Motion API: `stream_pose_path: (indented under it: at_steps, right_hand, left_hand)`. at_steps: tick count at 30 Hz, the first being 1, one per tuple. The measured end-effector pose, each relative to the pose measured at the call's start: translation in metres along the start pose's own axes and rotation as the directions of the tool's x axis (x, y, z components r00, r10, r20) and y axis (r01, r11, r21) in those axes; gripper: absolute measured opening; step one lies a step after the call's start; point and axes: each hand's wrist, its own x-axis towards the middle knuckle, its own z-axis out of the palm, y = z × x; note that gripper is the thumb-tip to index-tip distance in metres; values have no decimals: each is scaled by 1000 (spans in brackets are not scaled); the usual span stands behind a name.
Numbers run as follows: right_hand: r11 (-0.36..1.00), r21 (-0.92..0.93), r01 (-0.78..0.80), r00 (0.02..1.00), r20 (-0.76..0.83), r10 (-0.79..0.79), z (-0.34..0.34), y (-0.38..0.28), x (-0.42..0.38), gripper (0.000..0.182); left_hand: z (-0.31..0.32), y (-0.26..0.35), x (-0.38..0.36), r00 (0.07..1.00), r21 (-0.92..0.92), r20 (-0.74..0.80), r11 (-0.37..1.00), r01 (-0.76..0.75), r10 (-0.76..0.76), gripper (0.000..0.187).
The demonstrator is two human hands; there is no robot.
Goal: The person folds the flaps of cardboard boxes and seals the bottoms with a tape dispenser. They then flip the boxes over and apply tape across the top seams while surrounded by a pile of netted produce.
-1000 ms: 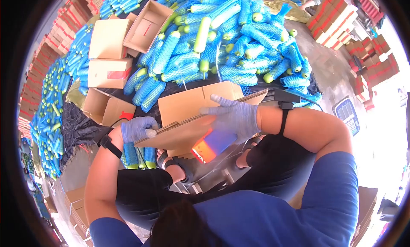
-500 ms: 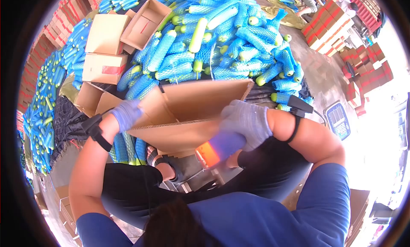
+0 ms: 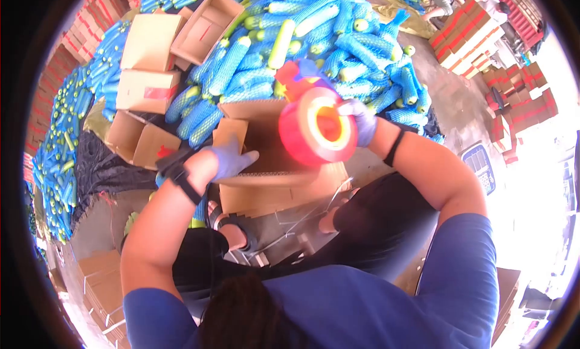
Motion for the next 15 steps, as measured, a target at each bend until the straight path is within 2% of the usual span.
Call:
stream_pose_path:
  at_steps: [2, 4, 6, 8, 9, 10, 12, 13, 15]
  right_hand:
    - [997, 78, -12, 1000, -13, 13, -5, -2, 16, 67]
    - [994, 96, 46, 999, -33, -43, -15, 13, 41, 64]
    - [999, -8, 45, 991, -129, -45, -23, 32, 60, 57]
    - [996, -82, -41, 986, -166, 27, -21, 44, 75, 48]
    - [988, -149, -32, 980, -199, 2, -14, 47, 78, 46]
    - [970, -213, -115, 981, -179, 77, -17, 44, 82, 47]
    - [958, -255, -132, 983, -155, 94, -14, 43, 87, 53]
    - [961, -244, -128, 985, -146, 94, -13, 44, 87, 53]
    - [913, -406, -44, 998, -66, 19, -5, 30, 80, 59]
  left_hand:
    - [-5, -23, -10, 975, -168, 83, 967, -191, 207, 86]
    - [8, -60, -12, 847, -134, -54, 837, -531, 529, 79]
    - [0, -61, -26, 781, -16, 17, 781, -624, 624, 67]
    - [5, -63, -29, 774, -1, -35, 775, -632, 632, 52]
    - [9, -62, -31, 782, 12, -102, 787, -616, 614, 47]
    - [5, -59, -26, 780, 29, -99, 786, -618, 617, 47]
    - [2, -55, -21, 877, 217, -35, 861, -460, 478, 51]
    - [-1, -55, -15, 883, 203, -6, 865, -459, 470, 59]
    - [1, -60, 7, 886, 146, 12, 876, -460, 464, 61]
